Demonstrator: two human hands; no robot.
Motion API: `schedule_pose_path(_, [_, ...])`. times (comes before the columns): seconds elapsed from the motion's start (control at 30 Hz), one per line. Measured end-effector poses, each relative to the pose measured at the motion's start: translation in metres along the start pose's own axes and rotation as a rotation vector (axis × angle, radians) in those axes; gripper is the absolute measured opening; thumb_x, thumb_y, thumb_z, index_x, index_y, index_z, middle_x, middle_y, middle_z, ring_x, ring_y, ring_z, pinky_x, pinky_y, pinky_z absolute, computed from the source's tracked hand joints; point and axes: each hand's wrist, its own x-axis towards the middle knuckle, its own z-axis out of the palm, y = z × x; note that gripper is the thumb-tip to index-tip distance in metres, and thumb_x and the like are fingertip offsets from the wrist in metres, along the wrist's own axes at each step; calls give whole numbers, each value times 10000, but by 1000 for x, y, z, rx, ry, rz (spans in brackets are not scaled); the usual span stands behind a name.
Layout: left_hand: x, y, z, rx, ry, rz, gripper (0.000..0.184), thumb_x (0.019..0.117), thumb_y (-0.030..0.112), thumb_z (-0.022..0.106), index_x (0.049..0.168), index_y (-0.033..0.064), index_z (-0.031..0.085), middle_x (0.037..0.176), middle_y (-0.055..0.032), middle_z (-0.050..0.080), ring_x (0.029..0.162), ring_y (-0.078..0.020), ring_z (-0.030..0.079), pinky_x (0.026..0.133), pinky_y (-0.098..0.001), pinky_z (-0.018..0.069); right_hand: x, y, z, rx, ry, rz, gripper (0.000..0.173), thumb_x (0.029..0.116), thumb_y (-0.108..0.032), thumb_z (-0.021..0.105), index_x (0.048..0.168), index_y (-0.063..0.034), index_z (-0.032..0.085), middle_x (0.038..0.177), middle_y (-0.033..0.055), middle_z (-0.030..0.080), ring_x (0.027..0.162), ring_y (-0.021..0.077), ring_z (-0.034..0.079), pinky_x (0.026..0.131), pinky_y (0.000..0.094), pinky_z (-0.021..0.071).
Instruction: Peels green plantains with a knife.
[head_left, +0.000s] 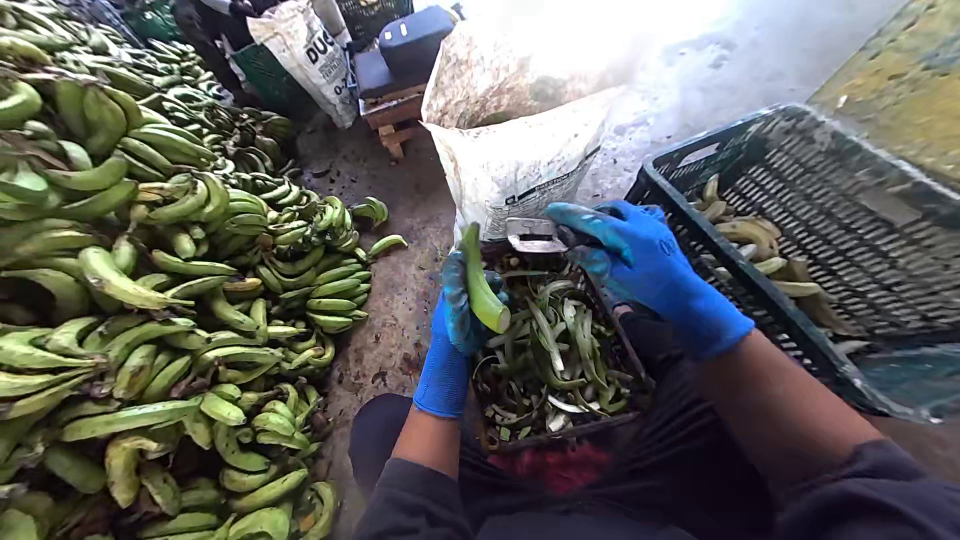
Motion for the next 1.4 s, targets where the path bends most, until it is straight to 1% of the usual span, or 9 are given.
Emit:
schedule_pose_path(0.17, [-2,6,3,361,-45,218,497,1073,437,262,1446,189,479,909,-26,688,750,-114,659,689,-305,582,-30,-24,32,9,5,-130,484,991,-614,459,1293,-335,713,1174,88,723,1025,270,684,850,566,480])
schedule_pose_path(0.3, [-13,-10,22,72,-164,-23,401,1098,427,291,1217,179,583,853,-30,668,686,-109,656,587,-256,575,-6,-6,29,-171,304,122,486,956,-456,605,1276,-102,699,1219,287,659,1056,513,638,863,724,437])
schedule_pose_path(0.37, [-12,-10,23,9,-164,-115,368,1090,404,349,1333,205,540,861,-47,685,661,-122,666,564,-258,571,8,11,19,-225,439,246,525,995,-513,557,1374,-164,656,1254,267,645,1103,479,622,900,678,433])
schedule_pose_path(0.6, [-5,7,3,303,-18,252,472,1085,401,304,1523,238,371,1040,-27,694,746,-88,654,641,-242,561,-34,-40,42,237,-67,-45,498,994,-606,476,1321,-303,698,1237,27,717,1074,209,668,885,545,482])
schedule_pose_path(0.83, [-11,-3,22,96,-260,-211,429,1097,288,288,1515,218,353,1051,-122,708,673,-148,679,560,-245,569,5,2,27,-134,450,198,498,964,-443,632,1308,-88,683,1254,259,648,1103,447,633,894,657,455])
schedule_pose_path(1.07, [-6,0,18,160,-4,444,405,1103,318,287,1485,214,371,1200,-28,668,916,-143,696,795,-317,599,-35,-41,48,56,99,-139,484,997,-572,483,1250,-248,738,1159,104,726,1019,257,686,852,515,492])
schedule_pose_path(1.17, [-9,-3,14,187,-253,61,306,1030,249,488,1308,140,553,1000,-60,693,793,-121,669,684,-280,580,-11,-12,36,-28,199,-37,470,964,-500,575,1219,-142,741,1199,203,698,1047,389,677,858,628,487])
schedule_pose_path(1.23, [-5,-3,8,265,-435,-197,409,1061,229,416,1446,110,487,1055,-128,690,811,-155,671,704,-293,582,5,9,26,-98,296,79,496,981,-497,577,1250,-107,723,1222,238,684,1079,437,661,895,663,467])
schedule_pose_path(1.4, [0,-2,14,83,-172,76,422,1096,381,297,1409,159,473,1167,-121,696,926,-210,717,774,-353,611,-8,-14,27,-112,277,47,505,967,-515,565,1213,-107,732,1199,222,680,1054,398,661,862,622,481])
